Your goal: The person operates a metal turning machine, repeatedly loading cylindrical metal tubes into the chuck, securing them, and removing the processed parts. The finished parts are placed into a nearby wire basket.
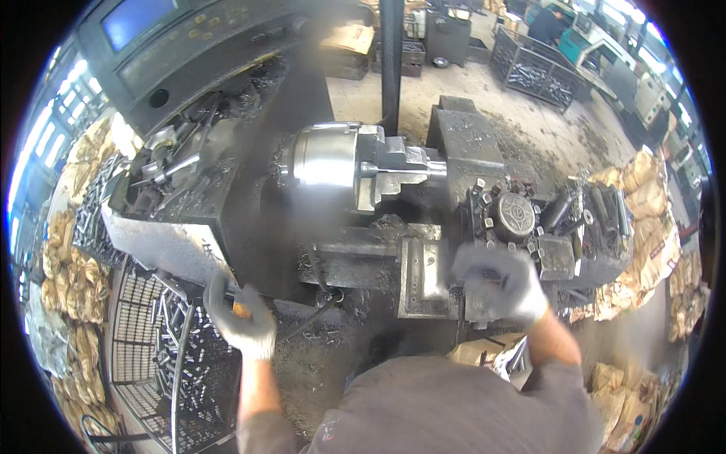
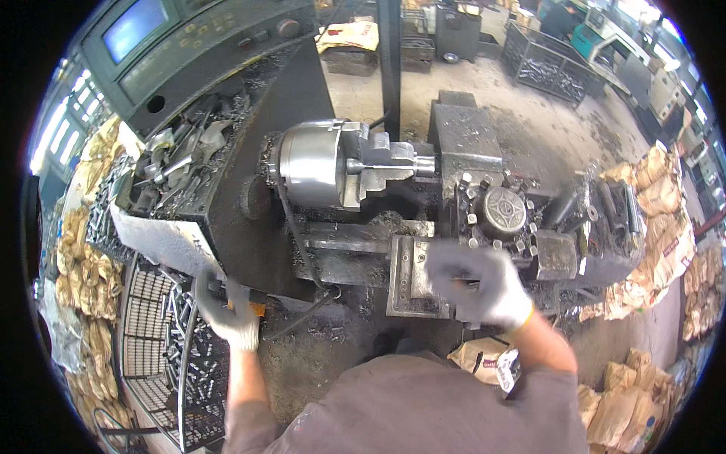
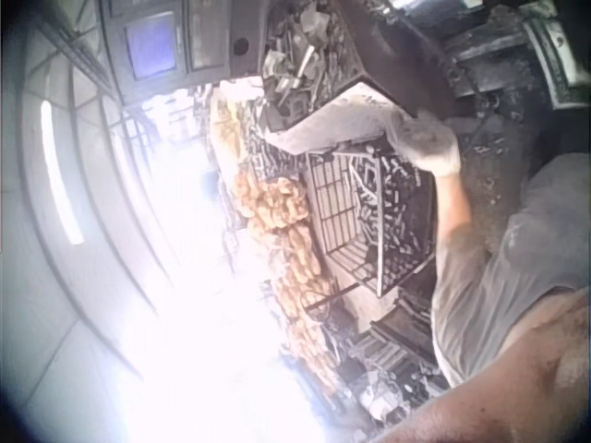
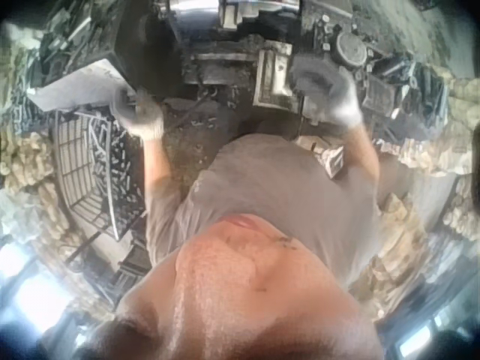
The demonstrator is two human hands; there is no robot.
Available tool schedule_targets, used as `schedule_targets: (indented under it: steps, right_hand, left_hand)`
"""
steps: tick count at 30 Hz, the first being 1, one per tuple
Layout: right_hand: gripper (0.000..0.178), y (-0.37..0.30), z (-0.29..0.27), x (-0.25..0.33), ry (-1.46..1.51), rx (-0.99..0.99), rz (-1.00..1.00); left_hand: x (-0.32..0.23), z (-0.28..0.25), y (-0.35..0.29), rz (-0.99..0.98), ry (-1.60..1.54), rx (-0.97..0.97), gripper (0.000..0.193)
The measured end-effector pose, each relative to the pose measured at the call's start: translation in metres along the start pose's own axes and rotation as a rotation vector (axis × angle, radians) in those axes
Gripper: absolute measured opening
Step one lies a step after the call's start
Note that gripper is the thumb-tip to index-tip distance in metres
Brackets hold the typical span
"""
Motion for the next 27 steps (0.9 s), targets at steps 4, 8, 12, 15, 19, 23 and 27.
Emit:
schedule_targets:
  steps: [4,8,12,15,19,23,27]
  right_hand:
    - [0.032,-0.048,0.044,-0.035,0.140,0.017,0.149]
    - [0.035,-0.083,0.061,-0.073,0.093,0.051,0.285]
    - [0.037,-0.109,0.070,-0.096,0.157,0.042,0.271]
    - [0.038,-0.123,0.084,-0.107,0.140,0.085,0.321]
    - [0.037,-0.115,0.110,-0.112,0.184,0.251,0.358]
    - [0.036,-0.087,0.174,-0.088,0.154,0.586,0.290]
    - [0.033,-0.088,0.277,-0.061,0.227,0.842,0.175]
  left_hand:
    - [-0.066,0.093,0.154,0.302,0.093,0.072,0.045]
    - [-0.068,0.192,0.261,0.120,0.285,0.265,0.077]
    - [-0.067,0.216,0.319,-0.074,0.460,0.613,0.094]
    - [-0.058,0.223,0.306,-0.157,0.322,0.530,0.090]
    - [-0.110,0.145,0.153,0.319,-0.130,0.237,0.051]
    - [-0.079,-0.005,-0.068,-0.371,-0.173,0.858,0.020]
    - [-0.013,-0.201,-0.401,-1.289,0.091,0.265,0.021]
Point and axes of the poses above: each hand's wrist, its own y-axis towards the middle knuckle, its own z-axis out of the palm, x = y × z, the point moved 1 cm from there along y, towards the middle knuckle, and after that the axes turned 3 degrees about x, right-handed, at the moved point
